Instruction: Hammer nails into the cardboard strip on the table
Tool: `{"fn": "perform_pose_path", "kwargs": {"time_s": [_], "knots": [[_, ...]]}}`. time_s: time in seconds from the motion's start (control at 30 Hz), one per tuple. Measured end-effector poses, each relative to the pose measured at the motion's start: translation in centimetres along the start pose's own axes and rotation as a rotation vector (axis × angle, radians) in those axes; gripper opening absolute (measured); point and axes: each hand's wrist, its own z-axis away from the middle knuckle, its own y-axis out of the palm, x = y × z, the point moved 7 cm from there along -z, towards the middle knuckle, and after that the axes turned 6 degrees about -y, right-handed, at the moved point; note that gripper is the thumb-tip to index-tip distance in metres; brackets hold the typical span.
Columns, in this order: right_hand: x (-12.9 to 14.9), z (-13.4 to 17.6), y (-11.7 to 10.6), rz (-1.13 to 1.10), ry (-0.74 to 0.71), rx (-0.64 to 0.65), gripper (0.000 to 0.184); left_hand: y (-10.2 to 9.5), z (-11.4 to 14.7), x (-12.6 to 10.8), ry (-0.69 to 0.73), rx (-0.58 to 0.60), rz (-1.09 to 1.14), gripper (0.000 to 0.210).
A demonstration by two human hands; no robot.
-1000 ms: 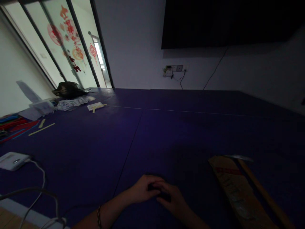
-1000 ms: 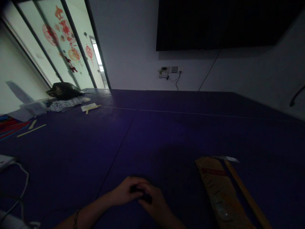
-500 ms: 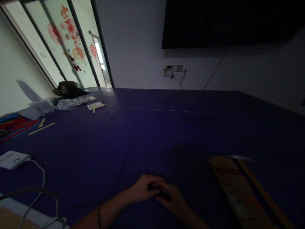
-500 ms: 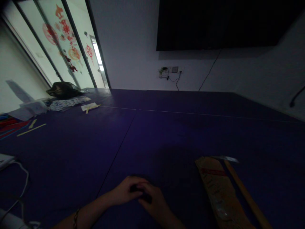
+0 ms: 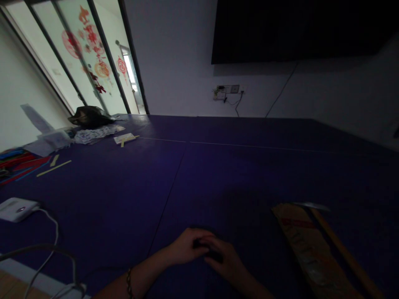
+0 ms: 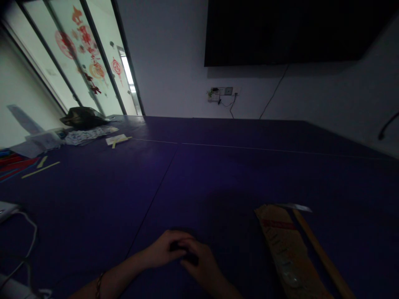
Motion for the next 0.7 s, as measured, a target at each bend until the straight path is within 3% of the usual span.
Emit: {"fn": "perform_pose_path", "kwargs": {"time_s": [0.7], "knots": [[0.63, -0.30, -0.12, -0.002, -0.014, 0.040, 0.035, -0.01, -0.01, 0.00, 0.003, -0.006, -0.005, 0.031]]}}
